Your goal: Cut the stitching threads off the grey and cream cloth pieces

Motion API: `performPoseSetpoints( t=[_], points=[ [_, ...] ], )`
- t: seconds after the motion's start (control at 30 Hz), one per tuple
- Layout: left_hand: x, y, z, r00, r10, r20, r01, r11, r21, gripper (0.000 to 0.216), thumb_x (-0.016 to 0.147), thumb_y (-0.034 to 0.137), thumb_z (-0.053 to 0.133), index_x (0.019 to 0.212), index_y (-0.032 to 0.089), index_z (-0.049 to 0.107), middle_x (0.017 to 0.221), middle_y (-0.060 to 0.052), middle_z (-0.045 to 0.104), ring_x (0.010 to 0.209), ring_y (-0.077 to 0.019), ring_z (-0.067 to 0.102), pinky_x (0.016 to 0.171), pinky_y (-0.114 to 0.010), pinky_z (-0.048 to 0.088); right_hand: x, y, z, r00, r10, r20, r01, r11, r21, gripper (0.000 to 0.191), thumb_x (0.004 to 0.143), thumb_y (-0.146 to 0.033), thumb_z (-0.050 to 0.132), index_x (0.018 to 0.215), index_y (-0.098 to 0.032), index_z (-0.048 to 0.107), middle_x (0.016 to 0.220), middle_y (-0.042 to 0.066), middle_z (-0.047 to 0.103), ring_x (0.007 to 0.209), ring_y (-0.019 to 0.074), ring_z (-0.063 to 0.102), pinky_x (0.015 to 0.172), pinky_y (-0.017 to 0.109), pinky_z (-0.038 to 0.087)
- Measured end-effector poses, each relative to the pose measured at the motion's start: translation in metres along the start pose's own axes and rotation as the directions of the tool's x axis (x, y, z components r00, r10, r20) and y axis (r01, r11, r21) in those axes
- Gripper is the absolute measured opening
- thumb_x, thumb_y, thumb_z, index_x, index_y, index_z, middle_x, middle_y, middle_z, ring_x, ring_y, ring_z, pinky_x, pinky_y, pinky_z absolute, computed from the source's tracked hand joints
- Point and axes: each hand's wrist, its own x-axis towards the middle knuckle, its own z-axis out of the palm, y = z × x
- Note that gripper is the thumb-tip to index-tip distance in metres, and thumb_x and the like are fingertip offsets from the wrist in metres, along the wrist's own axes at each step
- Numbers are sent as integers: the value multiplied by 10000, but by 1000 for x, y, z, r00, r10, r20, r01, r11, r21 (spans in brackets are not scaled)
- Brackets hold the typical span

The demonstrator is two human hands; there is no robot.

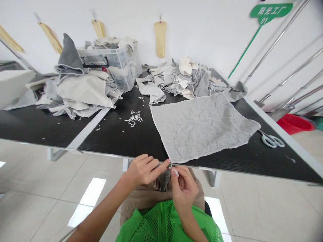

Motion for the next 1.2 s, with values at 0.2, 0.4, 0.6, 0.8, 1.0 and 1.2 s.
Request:
performPoseSetpoints(
  t=[0.2,0.4,0.6,0.8,1.0,1.2],
  points=[
    [6,1,6,999,-4,37,3,1000,6,404,883,263,663,1252,118,584,615,52,514,545,-117,488,493,-318,307,2,-3,-1,1000,-5,0,5,1000,-10,109,860,-131,601,900,-194,681,863,41,653,784,151,622,671,254,497],
    [8,0,1,998,0,64,-2,999,33,407,922,308,614,1250,72,563,624,51,527,538,-109,515,483,-307,350,2,-3,1,1000,-7,-14,7,1000,-2,104,857,-127,608,896,-191,680,859,43,649,784,150,622,666,251,499],
    [5,2,2,997,-19,77,21,1000,-19,387,925,248,611,1264,74,545,636,52,542,535,-104,532,482,-288,377,1,-2,1,1000,1,-12,-1,1000,1,100,854,-129,613,898,-189,680,857,43,649,782,152,622,663,255,500],
    [3,3,8,998,-39,51,41,998,-44,326,918,243,619,1213,111,580,619,56,538,520,-102,540,485,-272,374,0,-2,1,1000,12,-23,-11,1000,12,92,856,-126,616,892,-189,673,858,44,638,776,150,610,658,255,498],
    [-16,1,6,963,-262,64,264,964,-41,367,881,329,673,1201,157,626,687,20,634,537,-107,585,519,-255,429,6,-1,-16,999,-7,-54,7,1000,-7,96,852,-120,627,896,-191,675,861,40,642,808,147,611,694,257,500],
    [-47,22,-5,768,-640,-10,626,755,-199,368,844,287,719,1199,209,660,797,-11,714,621,-106,643,592,-220,507,23,-3,-44,992,28,-125,-33,999,-40,51,825,-199,684,867,-171,694,859,63,654,817,169,620,686,268,524]
  ],
)
